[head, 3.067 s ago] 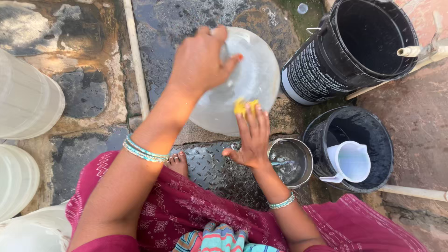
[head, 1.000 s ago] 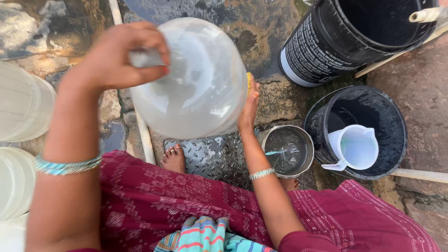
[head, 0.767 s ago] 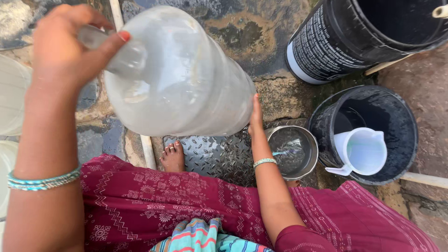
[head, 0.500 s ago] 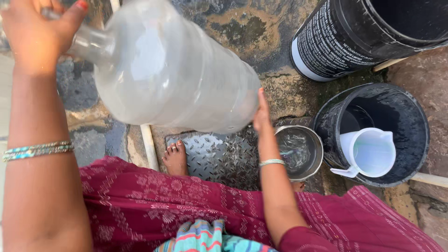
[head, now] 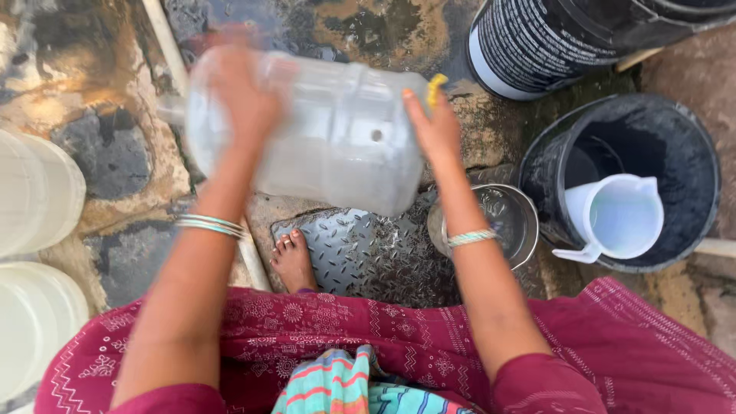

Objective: The person scrubs the inside of a large plastic water dispenser with a toothbrush, then scrubs the exterior with a yellow sponge. The person rinses the dispenser by pouring water into it and shaking it, then pours the water out and places the dispenser upright.

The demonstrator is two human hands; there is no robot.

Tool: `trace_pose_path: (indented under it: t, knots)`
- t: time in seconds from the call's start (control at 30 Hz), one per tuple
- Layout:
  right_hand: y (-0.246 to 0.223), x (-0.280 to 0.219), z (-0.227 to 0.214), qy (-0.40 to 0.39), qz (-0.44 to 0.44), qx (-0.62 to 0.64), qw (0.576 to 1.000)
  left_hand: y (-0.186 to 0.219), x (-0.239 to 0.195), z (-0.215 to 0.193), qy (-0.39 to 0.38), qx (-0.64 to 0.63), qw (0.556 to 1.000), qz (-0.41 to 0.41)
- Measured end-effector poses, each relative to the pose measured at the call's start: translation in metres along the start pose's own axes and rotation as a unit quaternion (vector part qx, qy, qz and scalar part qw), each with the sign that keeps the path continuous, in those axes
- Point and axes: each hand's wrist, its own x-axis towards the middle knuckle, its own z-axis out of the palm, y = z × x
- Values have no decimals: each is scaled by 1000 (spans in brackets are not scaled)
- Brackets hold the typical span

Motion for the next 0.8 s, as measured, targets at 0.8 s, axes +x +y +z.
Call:
trace_pose_path:
  t: [0.8]
  knots:
    - [36, 28, 156, -87, 70, 628, 771, 123, 23, 38, -261, 71, 926, 265]
